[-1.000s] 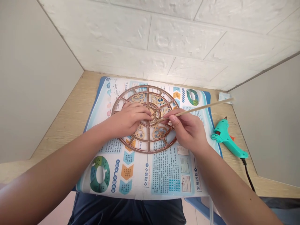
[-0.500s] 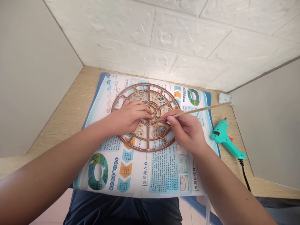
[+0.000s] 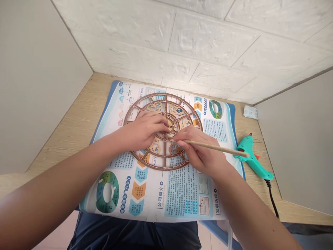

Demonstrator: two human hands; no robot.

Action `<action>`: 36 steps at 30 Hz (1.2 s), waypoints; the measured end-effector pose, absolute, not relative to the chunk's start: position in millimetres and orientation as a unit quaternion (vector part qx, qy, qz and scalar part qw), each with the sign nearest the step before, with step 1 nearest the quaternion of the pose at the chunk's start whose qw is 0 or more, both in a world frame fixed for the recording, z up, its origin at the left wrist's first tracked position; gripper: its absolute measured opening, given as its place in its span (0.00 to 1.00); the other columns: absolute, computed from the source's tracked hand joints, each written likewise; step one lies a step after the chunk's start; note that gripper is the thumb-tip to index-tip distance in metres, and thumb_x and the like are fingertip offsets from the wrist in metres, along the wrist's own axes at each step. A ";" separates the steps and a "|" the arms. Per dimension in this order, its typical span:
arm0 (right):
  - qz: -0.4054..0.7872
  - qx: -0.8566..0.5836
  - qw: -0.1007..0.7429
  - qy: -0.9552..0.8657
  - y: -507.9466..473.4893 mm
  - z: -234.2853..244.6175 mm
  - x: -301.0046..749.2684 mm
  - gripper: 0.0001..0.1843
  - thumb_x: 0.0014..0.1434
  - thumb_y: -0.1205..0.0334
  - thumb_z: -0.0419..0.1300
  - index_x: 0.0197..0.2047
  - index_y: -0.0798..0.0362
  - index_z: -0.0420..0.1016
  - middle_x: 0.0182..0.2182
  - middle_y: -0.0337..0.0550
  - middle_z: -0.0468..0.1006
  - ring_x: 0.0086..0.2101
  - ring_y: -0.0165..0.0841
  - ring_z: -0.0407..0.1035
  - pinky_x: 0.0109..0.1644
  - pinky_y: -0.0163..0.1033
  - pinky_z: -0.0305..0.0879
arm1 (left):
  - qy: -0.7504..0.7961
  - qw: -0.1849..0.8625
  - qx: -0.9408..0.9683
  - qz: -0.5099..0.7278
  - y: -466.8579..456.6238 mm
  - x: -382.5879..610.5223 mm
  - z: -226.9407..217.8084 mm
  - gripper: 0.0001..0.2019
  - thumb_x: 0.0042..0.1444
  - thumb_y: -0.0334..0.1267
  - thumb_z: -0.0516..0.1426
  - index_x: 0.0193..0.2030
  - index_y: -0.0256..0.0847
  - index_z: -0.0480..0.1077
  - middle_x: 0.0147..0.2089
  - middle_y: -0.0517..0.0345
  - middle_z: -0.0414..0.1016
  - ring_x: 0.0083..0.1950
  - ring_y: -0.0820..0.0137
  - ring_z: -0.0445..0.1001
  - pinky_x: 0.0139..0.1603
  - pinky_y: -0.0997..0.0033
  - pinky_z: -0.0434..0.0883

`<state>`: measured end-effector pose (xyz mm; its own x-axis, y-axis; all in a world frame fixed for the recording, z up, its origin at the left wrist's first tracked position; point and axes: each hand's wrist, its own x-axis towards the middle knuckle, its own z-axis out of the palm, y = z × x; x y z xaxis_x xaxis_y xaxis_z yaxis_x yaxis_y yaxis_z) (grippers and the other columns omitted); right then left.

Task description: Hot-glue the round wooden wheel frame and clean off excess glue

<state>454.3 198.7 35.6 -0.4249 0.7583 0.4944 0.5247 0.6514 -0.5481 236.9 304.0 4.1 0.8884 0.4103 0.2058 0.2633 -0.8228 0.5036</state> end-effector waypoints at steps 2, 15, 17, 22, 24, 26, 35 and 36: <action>0.159 -0.390 0.365 -0.830 198.0 37.7 453.6 0.06 0.71 0.72 0.55 0.46 0.56 0.72 0.36 0.47 0.79 0.37 0.35 0.72 0.42 0.41 0.70 | 0.184 0.232 0.942 0.157 303.8 237.0 3.5 0.22 0.61 0.22 0.48 0.53 0.42 0.76 0.59 0.51 0.75 0.64 0.57 0.68 0.63 0.50 0.63; 0.178 -0.403 0.357 -0.824 196.1 40.4 455.9 0.06 0.72 0.71 0.55 0.45 0.58 0.74 0.37 0.47 0.79 0.38 0.34 0.73 0.43 0.40 0.71 | 0.186 0.224 0.943 0.159 301.1 238.2 2.8 0.26 0.61 0.21 0.47 0.60 0.42 0.73 0.63 0.51 0.74 0.65 0.58 0.66 0.64 0.50 0.60; 0.179 -0.409 0.358 -0.820 196.2 39.8 457.0 0.07 0.72 0.70 0.55 0.45 0.58 0.75 0.36 0.46 0.79 0.38 0.33 0.73 0.42 0.39 0.71 | 0.186 0.224 0.944 0.154 300.1 239.2 2.6 0.28 0.59 0.20 0.47 0.62 0.43 0.72 0.64 0.52 0.74 0.66 0.58 0.65 0.64 0.49 0.60; 0.198 -0.453 0.373 -0.785 196.9 37.6 461.1 0.07 0.72 0.68 0.56 0.45 0.56 0.76 0.37 0.46 0.81 0.38 0.32 0.76 0.42 0.38 0.73 | 0.187 0.213 0.947 0.151 298.6 240.1 0.8 0.31 0.55 0.19 0.48 0.62 0.43 0.72 0.66 0.53 0.74 0.68 0.57 0.63 0.68 0.48 0.57; 0.203 -0.465 0.381 -0.773 197.7 37.3 461.7 0.08 0.72 0.67 0.56 0.44 0.55 0.77 0.38 0.45 0.83 0.38 0.32 0.77 0.41 0.38 0.73 | 0.186 0.211 0.948 0.149 298.7 239.8 0.2 0.31 0.55 0.19 0.48 0.63 0.42 0.72 0.66 0.53 0.73 0.68 0.57 0.63 0.68 0.48 0.57; 0.207 -0.480 0.391 -0.758 198.5 36.9 461.6 0.09 0.72 0.67 0.56 0.41 0.54 0.78 0.37 0.44 0.84 0.37 0.31 0.78 0.40 0.37 0.73 | 0.186 0.212 0.948 0.149 299.0 239.5 -0.1 0.31 0.55 0.19 0.48 0.64 0.42 0.71 0.66 0.53 0.73 0.68 0.58 0.63 0.68 0.48 0.57; 0.187 -0.548 0.429 -0.693 197.1 34.3 458.3 0.12 0.71 0.63 0.60 0.35 0.53 0.81 0.34 0.42 0.85 0.34 0.32 0.79 0.37 0.37 0.73 | 0.189 0.217 0.948 0.139 299.2 239.9 0.0 0.31 0.55 0.19 0.48 0.64 0.41 0.71 0.67 0.53 0.73 0.69 0.57 0.62 0.69 0.47 0.55; 0.179 -0.551 0.434 -0.690 196.7 35.0 457.9 0.12 0.71 0.63 0.60 0.36 0.53 0.81 0.33 0.42 0.85 0.34 0.32 0.79 0.37 0.37 0.73 | 0.189 0.218 0.947 0.140 299.3 239.9 -0.1 0.31 0.55 0.19 0.48 0.65 0.41 0.71 0.67 0.53 0.73 0.69 0.58 0.62 0.69 0.47 0.55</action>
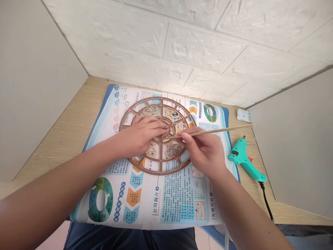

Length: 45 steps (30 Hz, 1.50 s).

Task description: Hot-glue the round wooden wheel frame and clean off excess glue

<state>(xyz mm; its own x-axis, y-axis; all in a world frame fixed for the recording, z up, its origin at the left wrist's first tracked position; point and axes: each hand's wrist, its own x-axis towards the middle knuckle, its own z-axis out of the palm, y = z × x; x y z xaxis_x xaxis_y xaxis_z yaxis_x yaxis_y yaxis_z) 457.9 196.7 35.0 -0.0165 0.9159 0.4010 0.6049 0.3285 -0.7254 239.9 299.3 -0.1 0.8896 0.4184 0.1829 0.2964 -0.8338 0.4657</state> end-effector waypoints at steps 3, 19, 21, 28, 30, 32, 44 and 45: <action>0.163 -0.559 0.442 -0.682 196.1 36.6 457.5 0.11 0.70 0.62 0.60 0.37 0.52 0.81 0.32 0.41 0.85 0.33 0.32 0.79 0.36 0.37 0.73 | 0.187 0.218 0.947 0.145 299.3 240.0 -0.6 0.32 0.55 0.19 0.48 0.64 0.41 0.71 0.66 0.52 0.73 0.68 0.58 0.63 0.69 0.47 0.56; 0.187 -0.551 0.444 -0.682 198.6 32.1 459.2 0.11 0.70 0.62 0.60 0.37 0.53 0.81 0.34 0.42 0.85 0.34 0.33 0.80 0.38 0.39 0.75 | 0.192 0.230 0.940 0.162 299.6 239.8 -0.8 0.30 0.58 0.20 0.47 0.63 0.42 0.72 0.65 0.52 0.75 0.68 0.59 0.65 0.69 0.48 0.57; 0.185 -0.545 0.446 -0.685 198.4 32.5 458.9 0.11 0.70 0.62 0.60 0.37 0.53 0.81 0.34 0.42 0.85 0.35 0.33 0.80 0.38 0.39 0.75 | 0.191 0.229 0.941 0.161 299.4 239.8 -1.0 0.30 0.57 0.19 0.47 0.64 0.42 0.71 0.65 0.53 0.75 0.68 0.59 0.65 0.68 0.48 0.58; 0.176 -0.505 0.421 -0.732 196.9 34.8 458.1 0.09 0.71 0.64 0.58 0.38 0.52 0.79 0.34 0.43 0.84 0.33 0.33 0.79 0.37 0.39 0.76 | 0.192 0.234 0.941 0.151 299.4 239.9 1.5 0.31 0.57 0.19 0.47 0.64 0.41 0.71 0.66 0.52 0.74 0.68 0.59 0.65 0.68 0.48 0.58; 0.159 -0.494 0.414 -0.748 196.5 35.6 457.7 0.09 0.71 0.65 0.58 0.39 0.53 0.79 0.34 0.44 0.84 0.34 0.34 0.79 0.38 0.40 0.76 | 0.193 0.236 0.942 0.142 299.6 240.0 2.6 0.31 0.57 0.19 0.47 0.64 0.40 0.71 0.66 0.52 0.74 0.69 0.59 0.65 0.69 0.48 0.58; 0.152 -0.493 0.408 -0.753 196.1 36.4 457.0 0.09 0.70 0.66 0.58 0.40 0.53 0.79 0.33 0.44 0.84 0.35 0.34 0.79 0.39 0.41 0.76 | 0.192 0.238 0.942 0.136 299.8 240.2 3.1 0.31 0.57 0.19 0.48 0.65 0.41 0.70 0.66 0.52 0.74 0.69 0.59 0.65 0.69 0.48 0.57; 0.132 -0.505 0.410 -0.748 195.6 35.6 454.2 0.08 0.70 0.66 0.59 0.38 0.52 0.78 0.32 0.43 0.83 0.33 0.34 0.78 0.37 0.40 0.75 | 0.193 0.241 0.942 0.135 299.4 241.1 3.4 0.31 0.57 0.20 0.48 0.65 0.41 0.71 0.66 0.52 0.75 0.68 0.57 0.65 0.68 0.47 0.58; 0.133 -0.500 0.410 -0.751 195.7 35.3 454.4 0.08 0.70 0.66 0.59 0.39 0.52 0.78 0.32 0.43 0.83 0.33 0.34 0.78 0.37 0.40 0.75 | 0.194 0.241 0.941 0.133 299.5 241.2 3.5 0.31 0.57 0.20 0.48 0.65 0.41 0.71 0.66 0.52 0.75 0.68 0.57 0.65 0.68 0.47 0.57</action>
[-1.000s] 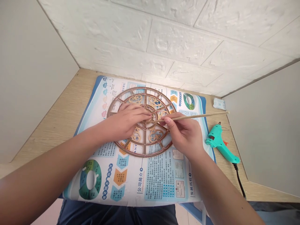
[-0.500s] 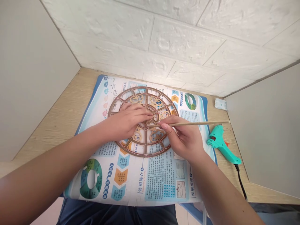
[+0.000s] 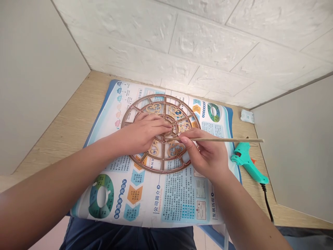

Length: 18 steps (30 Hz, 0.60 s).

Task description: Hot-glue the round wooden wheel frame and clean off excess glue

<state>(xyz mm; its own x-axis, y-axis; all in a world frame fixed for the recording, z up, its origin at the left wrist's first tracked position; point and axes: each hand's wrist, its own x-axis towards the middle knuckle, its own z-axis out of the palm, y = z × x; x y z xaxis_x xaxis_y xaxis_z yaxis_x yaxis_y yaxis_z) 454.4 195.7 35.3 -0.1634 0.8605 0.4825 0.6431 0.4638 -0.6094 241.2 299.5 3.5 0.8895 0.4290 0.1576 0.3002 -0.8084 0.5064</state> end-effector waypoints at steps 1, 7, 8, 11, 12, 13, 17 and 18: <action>0.133 -0.497 0.408 -0.754 195.8 35.3 454.6 0.07 0.70 0.66 0.59 0.39 0.52 0.78 0.32 0.43 0.83 0.33 0.34 0.78 0.37 0.40 0.75 | 0.194 0.242 0.941 0.132 299.5 241.2 3.7 0.31 0.57 0.20 0.48 0.65 0.42 0.71 0.65 0.52 0.75 0.68 0.57 0.65 0.68 0.47 0.58; 0.131 -0.494 0.377 -0.772 194.9 39.5 451.3 0.07 0.70 0.66 0.59 0.39 0.53 0.76 0.33 0.45 0.82 0.34 0.34 0.77 0.36 0.40 0.75 | 0.196 0.240 0.941 0.138 299.3 241.5 3.0 0.30 0.57 0.20 0.48 0.64 0.42 0.72 0.65 0.52 0.75 0.68 0.57 0.65 0.68 0.48 0.58; 0.131 -0.494 0.370 -0.775 194.6 40.1 450.5 0.07 0.71 0.66 0.58 0.39 0.53 0.75 0.33 0.45 0.82 0.34 0.34 0.77 0.36 0.40 0.75 | 0.196 0.239 0.941 0.138 299.1 241.5 2.8 0.30 0.57 0.20 0.48 0.64 0.42 0.72 0.65 0.51 0.75 0.67 0.57 0.66 0.67 0.48 0.58; 0.128 -0.492 0.366 -0.779 193.8 39.7 449.2 0.07 0.71 0.66 0.58 0.39 0.53 0.75 0.33 0.45 0.82 0.34 0.34 0.77 0.37 0.40 0.74 | 0.196 0.239 0.941 0.140 298.8 241.7 2.4 0.29 0.57 0.20 0.48 0.63 0.42 0.73 0.65 0.52 0.75 0.67 0.57 0.66 0.67 0.48 0.58; 0.128 -0.490 0.370 -0.778 193.6 38.9 449.3 0.07 0.71 0.66 0.58 0.39 0.53 0.75 0.33 0.45 0.82 0.34 0.34 0.77 0.37 0.40 0.75 | 0.195 0.240 0.940 0.141 298.7 241.7 2.3 0.29 0.58 0.20 0.48 0.63 0.42 0.73 0.65 0.52 0.75 0.67 0.57 0.66 0.66 0.49 0.58; 0.129 -0.489 0.377 -0.776 193.3 37.9 449.5 0.07 0.70 0.66 0.59 0.39 0.53 0.75 0.33 0.45 0.82 0.34 0.34 0.77 0.37 0.39 0.74 | 0.195 0.241 0.940 0.142 298.6 241.6 2.3 0.30 0.58 0.20 0.48 0.63 0.42 0.72 0.65 0.52 0.75 0.68 0.57 0.66 0.66 0.49 0.58; 0.115 -0.520 0.428 -0.731 192.4 35.1 450.3 0.07 0.70 0.65 0.60 0.38 0.51 0.78 0.31 0.42 0.83 0.32 0.34 0.78 0.36 0.41 0.74 | 0.193 0.241 0.941 0.139 298.6 241.3 2.8 0.31 0.57 0.20 0.47 0.64 0.42 0.71 0.66 0.53 0.75 0.68 0.57 0.66 0.65 0.50 0.58; 0.109 -0.531 0.437 -0.718 192.2 35.1 450.2 0.07 0.70 0.65 0.60 0.38 0.51 0.78 0.30 0.41 0.83 0.32 0.34 0.78 0.35 0.41 0.73 | 0.192 0.240 0.942 0.137 298.6 241.3 2.9 0.31 0.57 0.19 0.48 0.64 0.42 0.71 0.66 0.53 0.74 0.68 0.58 0.66 0.66 0.50 0.58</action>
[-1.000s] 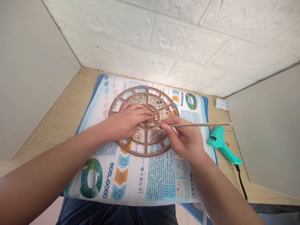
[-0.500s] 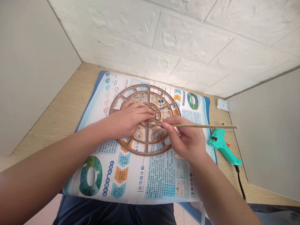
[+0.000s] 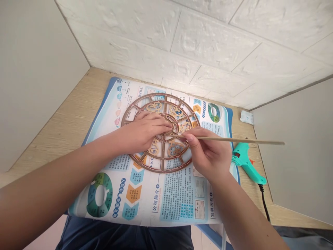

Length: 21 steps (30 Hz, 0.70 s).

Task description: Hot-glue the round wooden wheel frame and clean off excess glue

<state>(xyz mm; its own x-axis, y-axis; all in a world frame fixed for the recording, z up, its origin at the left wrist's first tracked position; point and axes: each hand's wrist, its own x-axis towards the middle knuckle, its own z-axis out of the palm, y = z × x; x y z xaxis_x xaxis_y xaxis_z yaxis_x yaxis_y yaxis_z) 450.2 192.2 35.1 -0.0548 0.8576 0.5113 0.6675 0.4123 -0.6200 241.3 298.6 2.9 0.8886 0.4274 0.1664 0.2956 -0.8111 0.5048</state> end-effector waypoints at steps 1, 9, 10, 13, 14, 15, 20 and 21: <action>0.105 -0.540 0.441 -0.709 192.2 35.3 450.0 0.07 0.69 0.65 0.61 0.37 0.50 0.78 0.30 0.41 0.83 0.32 0.34 0.78 0.35 0.41 0.73 | 0.191 0.240 0.942 0.135 298.5 241.2 3.1 0.31 0.56 0.19 0.48 0.64 0.42 0.71 0.66 0.53 0.74 0.68 0.58 0.66 0.66 0.50 0.58; 0.122 -0.541 0.410 -0.724 194.3 35.0 449.3 0.09 0.70 0.64 0.60 0.36 0.52 0.78 0.29 0.41 0.83 0.30 0.32 0.77 0.32 0.38 0.71 | 0.190 0.242 0.941 0.140 299.1 240.8 1.1 0.31 0.56 0.19 0.48 0.64 0.41 0.71 0.66 0.53 0.74 0.68 0.57 0.65 0.67 0.49 0.57; 0.122 -0.543 0.405 -0.725 194.4 34.9 449.2 0.09 0.70 0.64 0.60 0.36 0.52 0.78 0.29 0.41 0.82 0.30 0.32 0.77 0.31 0.37 0.70 | 0.188 0.243 0.941 0.141 299.3 240.8 0.7 0.31 0.56 0.19 0.48 0.64 0.41 0.71 0.66 0.53 0.74 0.68 0.57 0.65 0.67 0.49 0.57; 0.106 -0.547 0.392 -0.732 194.4 35.8 448.3 0.09 0.70 0.64 0.60 0.35 0.52 0.77 0.28 0.41 0.82 0.29 0.32 0.76 0.31 0.37 0.69 | 0.185 0.242 0.942 0.145 299.8 240.9 -0.3 0.30 0.57 0.19 0.48 0.64 0.40 0.71 0.66 0.52 0.74 0.68 0.58 0.65 0.67 0.50 0.57; 0.099 -0.544 0.387 -0.738 194.5 36.5 447.9 0.09 0.69 0.65 0.59 0.35 0.52 0.76 0.28 0.40 0.81 0.29 0.32 0.76 0.31 0.37 0.69 | 0.185 0.240 0.942 0.145 299.9 240.8 -0.5 0.30 0.57 0.19 0.48 0.64 0.39 0.71 0.66 0.52 0.74 0.68 0.58 0.65 0.67 0.50 0.57; 0.094 -0.539 0.382 -0.744 194.7 37.3 447.5 0.10 0.69 0.65 0.59 0.35 0.52 0.76 0.28 0.40 0.81 0.29 0.31 0.76 0.32 0.36 0.69 | 0.184 0.237 0.942 0.146 300.0 240.8 -0.8 0.30 0.57 0.19 0.48 0.64 0.39 0.71 0.65 0.52 0.74 0.68 0.58 0.65 0.67 0.51 0.57; 0.095 -0.559 0.363 -0.740 196.1 41.5 445.3 0.12 0.70 0.64 0.58 0.33 0.53 0.76 0.27 0.40 0.81 0.28 0.30 0.75 0.30 0.35 0.67 | 0.180 0.228 0.945 0.152 299.8 240.3 -1.8 0.30 0.56 0.19 0.48 0.64 0.37 0.70 0.65 0.52 0.75 0.68 0.59 0.64 0.68 0.52 0.58; 0.103 -0.570 0.362 -0.730 196.2 42.2 444.9 0.12 0.70 0.64 0.59 0.32 0.53 0.76 0.27 0.40 0.81 0.27 0.30 0.75 0.29 0.35 0.66 | 0.180 0.229 0.945 0.150 299.9 240.4 -1.8 0.31 0.55 0.19 0.48 0.65 0.38 0.70 0.65 0.52 0.74 0.68 0.59 0.64 0.68 0.52 0.58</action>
